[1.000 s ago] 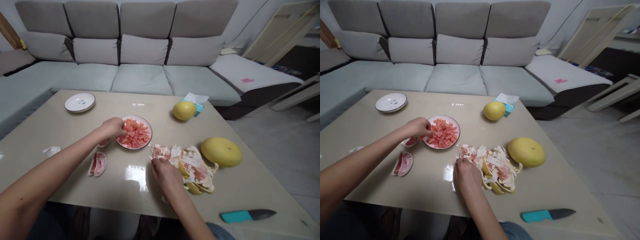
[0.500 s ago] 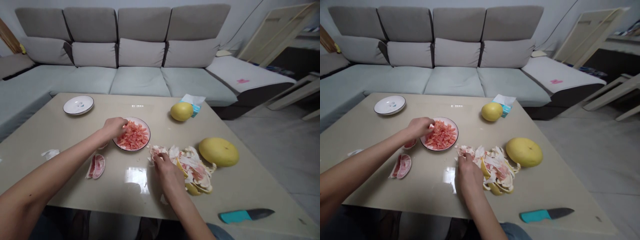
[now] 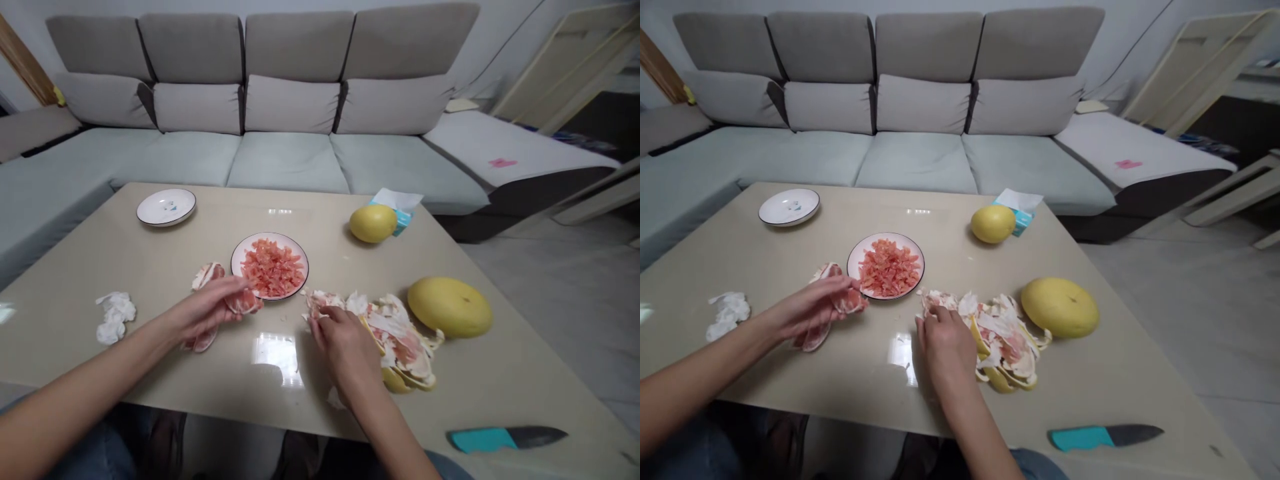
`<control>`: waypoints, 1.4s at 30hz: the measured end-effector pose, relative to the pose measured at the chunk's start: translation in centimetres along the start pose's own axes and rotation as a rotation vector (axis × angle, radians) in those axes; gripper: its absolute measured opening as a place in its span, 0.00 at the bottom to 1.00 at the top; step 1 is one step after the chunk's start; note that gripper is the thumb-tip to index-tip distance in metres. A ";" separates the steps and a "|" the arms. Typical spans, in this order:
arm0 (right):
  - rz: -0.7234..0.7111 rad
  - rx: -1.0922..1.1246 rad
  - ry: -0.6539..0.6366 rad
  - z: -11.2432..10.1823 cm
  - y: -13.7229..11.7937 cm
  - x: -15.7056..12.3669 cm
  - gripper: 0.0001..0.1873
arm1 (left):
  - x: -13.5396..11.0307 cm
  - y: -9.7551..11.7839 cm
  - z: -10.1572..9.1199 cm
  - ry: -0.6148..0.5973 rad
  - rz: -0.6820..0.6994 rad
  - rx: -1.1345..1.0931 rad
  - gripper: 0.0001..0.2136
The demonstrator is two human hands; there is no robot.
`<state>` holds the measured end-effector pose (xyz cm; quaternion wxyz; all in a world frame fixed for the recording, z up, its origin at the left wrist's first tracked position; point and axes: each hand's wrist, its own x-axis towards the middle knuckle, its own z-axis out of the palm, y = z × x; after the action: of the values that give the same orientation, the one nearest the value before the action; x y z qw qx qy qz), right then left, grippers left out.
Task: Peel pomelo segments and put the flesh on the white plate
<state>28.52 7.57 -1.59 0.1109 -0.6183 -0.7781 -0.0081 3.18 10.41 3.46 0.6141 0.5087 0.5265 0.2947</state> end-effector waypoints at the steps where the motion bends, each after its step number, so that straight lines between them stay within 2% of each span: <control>1: -0.015 0.010 0.022 0.2 0.0 0.0 0.13 | -1.0 -0.6 0.2 -0.046 -0.052 -0.186 0.11; 3: -0.057 0.054 0.072 0.2 -0.2 -0.1 0.14 | -2.9 -1.8 0.6 -0.069 -0.133 -0.438 0.13; 5: -0.094 0.137 0.080 0.0 -0.6 -0.2 0.18 | -4.4 -2.8 1.0 -0.038 -0.155 -0.540 0.14; 8: -0.068 0.235 0.015 -0.6 -1.5 -0.4 0.12 | -5.7 -4.1 1.5 -0.024 -0.150 -0.612 0.12; 12: -0.020 0.295 -0.142 -1.1 -2.9 -0.7 0.16 | -6.1 -5.6 1.9 -0.009 -0.083 -0.571 0.10; 17: -0.038 0.793 -0.254 -1.1 -5.0 -1.5 0.16 | -6.1 -6.9 2.3 0.082 0.166 -0.347 0.07; 19: -0.029 0.948 -0.300 -1.2 -5.9 -1.9 0.16 | -6.1 -7.0 2.4 0.096 0.219 -0.294 0.06; 22: 0.056 1.103 -0.388 -1.4 -6.9 -2.2 0.12 | -6.3 -6.9 2.6 0.103 0.221 -0.304 0.06; 24: 0.128 1.174 -0.439 -1.4 -7.2 -2.3 0.10 | -6.3 -6.7 2.8 0.102 0.175 -0.357 0.07; 27: 0.173 1.189 -0.454 -1.2 -7.3 -2.5 0.09 | -6.4 -6.4 3.1 0.078 0.036 -0.490 0.08; 30: 0.156 1.121 -0.444 -1.0 -7.0 -2.6 0.14 | -6.6 -6.3 3.2 0.048 -0.116 -0.620 0.09; 32: 0.129 1.085 -0.408 -0.9 -6.8 -2.7 0.11 | -6.7 -6.3 3.3 0.036 -0.168 -0.651 0.10; 35: 0.105 1.077 -0.333 -0.7 -6.8 -2.7 0.11 | -6.7 -6.4 3.3 0.047 -0.149 -0.608 0.10; 38: 0.156 1.095 -0.337 -0.7 -7.3 -2.7 0.07 | -6.5 -6.8 3.4 0.100 -0.061 -0.578 0.11; 42: 0.221 1.194 -0.308 -0.7 -7.9 -2.8 0.09 | -6.4 -7.3 3.8 0.135 0.032 -0.547 0.12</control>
<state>21.58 2.95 -0.41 0.3240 -0.5206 -0.5870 0.5286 3.79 1.25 -1.43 0.6876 0.3113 0.4590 0.4687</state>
